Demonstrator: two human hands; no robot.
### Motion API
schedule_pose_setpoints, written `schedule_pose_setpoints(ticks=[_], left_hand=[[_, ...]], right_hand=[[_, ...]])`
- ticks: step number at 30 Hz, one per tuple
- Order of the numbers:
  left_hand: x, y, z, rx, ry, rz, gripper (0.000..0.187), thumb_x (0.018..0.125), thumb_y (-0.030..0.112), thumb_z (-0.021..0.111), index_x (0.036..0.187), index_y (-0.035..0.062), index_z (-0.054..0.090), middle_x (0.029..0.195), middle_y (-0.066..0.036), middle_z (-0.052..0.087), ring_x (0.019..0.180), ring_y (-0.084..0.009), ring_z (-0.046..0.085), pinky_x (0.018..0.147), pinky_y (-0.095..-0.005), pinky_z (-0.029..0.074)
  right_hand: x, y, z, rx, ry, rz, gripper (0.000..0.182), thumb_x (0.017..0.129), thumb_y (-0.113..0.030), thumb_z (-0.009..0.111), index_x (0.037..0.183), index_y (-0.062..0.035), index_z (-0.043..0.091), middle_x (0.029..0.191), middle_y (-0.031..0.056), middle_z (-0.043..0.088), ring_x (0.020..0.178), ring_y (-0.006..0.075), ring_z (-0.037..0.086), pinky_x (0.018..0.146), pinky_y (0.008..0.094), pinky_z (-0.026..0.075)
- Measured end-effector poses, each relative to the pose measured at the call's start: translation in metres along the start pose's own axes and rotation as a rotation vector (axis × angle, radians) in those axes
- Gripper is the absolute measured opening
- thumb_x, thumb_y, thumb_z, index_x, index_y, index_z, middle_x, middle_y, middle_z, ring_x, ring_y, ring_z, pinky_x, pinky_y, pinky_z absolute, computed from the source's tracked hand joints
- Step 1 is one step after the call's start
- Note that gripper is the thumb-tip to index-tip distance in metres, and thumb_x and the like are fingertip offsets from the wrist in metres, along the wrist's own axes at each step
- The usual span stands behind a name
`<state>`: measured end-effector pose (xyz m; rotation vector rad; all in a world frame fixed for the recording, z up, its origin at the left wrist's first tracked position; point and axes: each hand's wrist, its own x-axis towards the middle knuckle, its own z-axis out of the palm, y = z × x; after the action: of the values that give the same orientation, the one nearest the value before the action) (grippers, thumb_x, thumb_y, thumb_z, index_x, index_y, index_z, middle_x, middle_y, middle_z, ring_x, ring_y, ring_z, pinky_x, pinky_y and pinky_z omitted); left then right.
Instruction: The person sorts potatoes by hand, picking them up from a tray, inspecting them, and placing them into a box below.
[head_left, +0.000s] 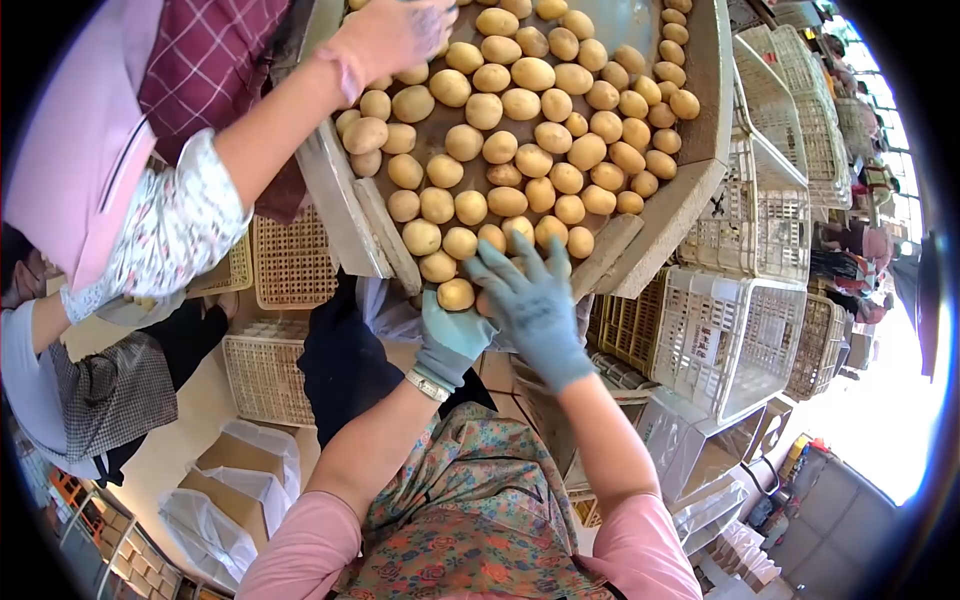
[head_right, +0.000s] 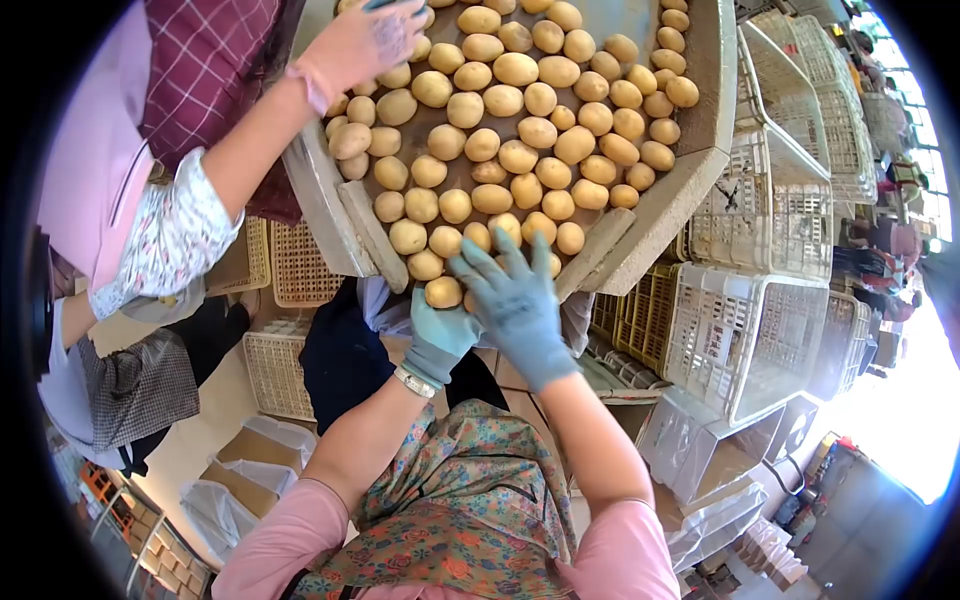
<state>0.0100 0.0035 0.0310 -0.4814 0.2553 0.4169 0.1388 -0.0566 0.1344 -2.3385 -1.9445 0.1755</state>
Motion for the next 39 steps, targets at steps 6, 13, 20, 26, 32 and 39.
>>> schedule_pose_setpoints(ticks=[6,13,20,26,32,39], left_hand=[[0.000,-0.007,0.023,0.116,0.064,-0.024,0.068,0.105,0.060,0.035,0.157,0.0160,0.037,0.161,-0.011,0.039,0.151,-0.0369,0.034,0.122,-0.0667,0.028],[0.002,-0.008,0.019,0.067,0.068,0.017,0.069,0.105,0.060,0.036,0.159,0.0166,0.033,0.164,-0.012,0.034,0.152,-0.0401,0.030,0.122,-0.0696,0.025],[0.003,-0.008,0.016,0.098,0.056,-0.015,0.070,0.103,0.061,0.043,0.160,0.0213,0.033,0.163,-0.008,0.034,0.151,-0.0364,0.033,0.119,-0.0706,0.030],[0.004,-0.010,0.019,0.087,0.053,-0.003,0.075,0.103,0.063,0.039,0.161,0.0164,0.030,0.166,-0.014,0.030,0.152,-0.0420,0.029,0.121,-0.0725,0.024],[-0.005,-0.006,-0.009,-0.071,-0.033,-0.060,0.070,0.105,0.062,0.037,0.156,0.0145,0.037,0.157,-0.011,0.042,0.145,-0.0329,0.041,0.119,-0.0485,0.038],[-0.003,-0.007,-0.036,0.249,-0.065,0.091,0.068,0.106,0.060,0.035,0.156,0.0139,0.037,0.156,-0.013,0.043,0.146,-0.0330,0.040,0.122,-0.0496,0.032]], right_hand=[[-0.064,0.041,-0.032,-0.063,0.120,0.240,0.039,0.084,-0.013,0.070,0.123,-0.0087,0.067,0.130,0.0074,0.066,0.137,0.0320,0.051,0.124,0.0606,0.026],[-0.066,0.035,-0.019,-0.066,0.141,0.269,0.041,0.081,-0.011,0.070,0.122,-0.0097,0.068,0.135,0.0066,0.065,0.145,0.0339,0.043,0.125,0.0644,0.020],[-0.067,0.035,-0.019,-0.069,0.139,0.264,0.040,0.080,-0.010,0.070,0.120,-0.0100,0.068,0.135,0.0062,0.065,0.146,0.0340,0.041,0.125,0.0647,0.019],[-0.058,0.026,-0.021,-0.077,0.145,0.284,0.039,0.080,-0.009,0.070,0.119,-0.0102,0.069,0.133,0.0063,0.065,0.142,0.0325,0.046,0.125,0.0643,0.019],[0.025,-0.037,-0.007,0.369,0.321,0.210,0.041,0.084,-0.010,0.065,0.125,-0.0106,0.067,0.124,0.0075,0.067,0.111,0.0278,0.064,0.104,0.0431,0.046],[0.087,-0.080,0.041,-0.083,-0.035,0.336,0.047,0.087,-0.021,0.067,0.133,-0.0149,0.056,0.101,0.0073,0.064,0.088,0.0250,0.063,0.073,0.0406,0.051]])
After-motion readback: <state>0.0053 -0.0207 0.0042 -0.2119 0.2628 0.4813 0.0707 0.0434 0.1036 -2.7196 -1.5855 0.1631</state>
